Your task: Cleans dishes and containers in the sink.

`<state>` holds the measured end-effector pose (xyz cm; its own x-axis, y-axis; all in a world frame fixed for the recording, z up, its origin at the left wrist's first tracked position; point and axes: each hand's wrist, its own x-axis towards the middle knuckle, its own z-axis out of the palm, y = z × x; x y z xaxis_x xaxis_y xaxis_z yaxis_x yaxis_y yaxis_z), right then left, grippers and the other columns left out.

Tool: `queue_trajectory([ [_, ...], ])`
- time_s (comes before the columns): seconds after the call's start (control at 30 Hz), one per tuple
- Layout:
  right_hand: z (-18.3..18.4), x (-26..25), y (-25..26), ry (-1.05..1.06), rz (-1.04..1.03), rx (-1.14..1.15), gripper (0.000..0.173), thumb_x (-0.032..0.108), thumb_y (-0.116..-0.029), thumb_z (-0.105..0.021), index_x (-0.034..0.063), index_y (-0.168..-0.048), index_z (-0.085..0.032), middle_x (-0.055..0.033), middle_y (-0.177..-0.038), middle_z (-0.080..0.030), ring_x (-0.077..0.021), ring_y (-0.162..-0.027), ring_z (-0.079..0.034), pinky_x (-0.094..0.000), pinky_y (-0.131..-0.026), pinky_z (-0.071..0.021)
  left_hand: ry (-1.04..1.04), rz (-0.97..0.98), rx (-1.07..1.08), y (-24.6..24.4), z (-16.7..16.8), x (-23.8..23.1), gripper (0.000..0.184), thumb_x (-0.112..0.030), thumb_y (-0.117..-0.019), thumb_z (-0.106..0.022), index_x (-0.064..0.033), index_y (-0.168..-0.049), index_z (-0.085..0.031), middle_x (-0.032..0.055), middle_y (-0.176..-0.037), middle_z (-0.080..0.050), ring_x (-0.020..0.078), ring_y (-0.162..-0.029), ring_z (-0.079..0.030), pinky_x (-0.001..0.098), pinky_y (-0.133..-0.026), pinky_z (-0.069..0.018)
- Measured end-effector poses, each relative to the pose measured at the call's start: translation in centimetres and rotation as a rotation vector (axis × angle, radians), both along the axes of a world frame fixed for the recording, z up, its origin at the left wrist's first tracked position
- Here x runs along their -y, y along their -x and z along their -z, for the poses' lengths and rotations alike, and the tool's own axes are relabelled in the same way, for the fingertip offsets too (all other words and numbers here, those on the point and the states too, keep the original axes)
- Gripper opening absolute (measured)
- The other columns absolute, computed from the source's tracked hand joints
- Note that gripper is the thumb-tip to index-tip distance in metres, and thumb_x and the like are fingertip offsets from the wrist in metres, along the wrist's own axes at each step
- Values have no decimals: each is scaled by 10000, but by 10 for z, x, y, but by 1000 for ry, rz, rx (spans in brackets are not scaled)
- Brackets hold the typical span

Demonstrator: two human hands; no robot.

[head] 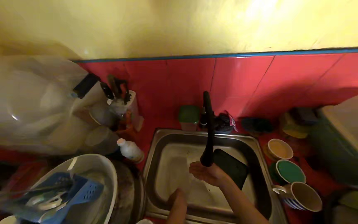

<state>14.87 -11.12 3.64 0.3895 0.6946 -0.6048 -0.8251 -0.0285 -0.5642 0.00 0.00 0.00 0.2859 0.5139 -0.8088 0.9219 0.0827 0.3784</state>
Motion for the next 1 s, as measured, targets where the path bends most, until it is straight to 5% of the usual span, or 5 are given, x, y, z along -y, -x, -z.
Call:
queue_trajectory([
  [0.2,-24,2,12,27,-240,62,317,96,-1082,-384,-22,-1326,-547,-149,-1252,-677,-235,-1120,-683,-386,-989,-548,37,-566,354,-31,4,6,441,-175,-1032,-608,82,-1372,-493,311,-1224,-603,400,-1041,-627,526,-879,-535],
  [0.63,-38,60,-139,1086,200,1049,613,149,-981,-626,-65,-1504,-390,-356,-1497,-404,-512,-1277,-534,-626,-1016,-480,-717,659,342,-45,-97,-40,390,-129,-1000,-582,-23,-1375,-601,195,-1350,-624,330,-1157,-663,490,-945,-554],
  [0.77,-33,61,-172,1177,39,1123,558,175,-966,-659,-49,-1446,-486,-349,-1474,-446,-543,-1207,-568,-697,-932,-482,-1158,858,571,-38,-87,-38,254,12,-903,-674,-39,-1143,-739,204,-1101,-719,398,-953,-726,491,-682,-611],
  [0.9,-34,62,-185,1248,-70,1124,396,253,-992,-635,-30,-1269,-622,-326,-1280,-605,-524,-1145,-609,-715,-870,-483,-674,660,352,-39,-100,-37,442,-114,-1008,-558,-33,-1443,-549,180,-1376,-612,326,-1153,-663,477,-948,-559],
  [1.0,-34,66,-191,1276,-70,1098,326,265,-994,-638,12,-1197,-675,-300,-1182,-660,-506,-1104,-633,-711,-840,-488,-268,233,455,-34,-65,-42,347,-91,-983,-618,47,-1295,-554,221,-1088,-647,316,-937,-669,476,-849,-565],
])
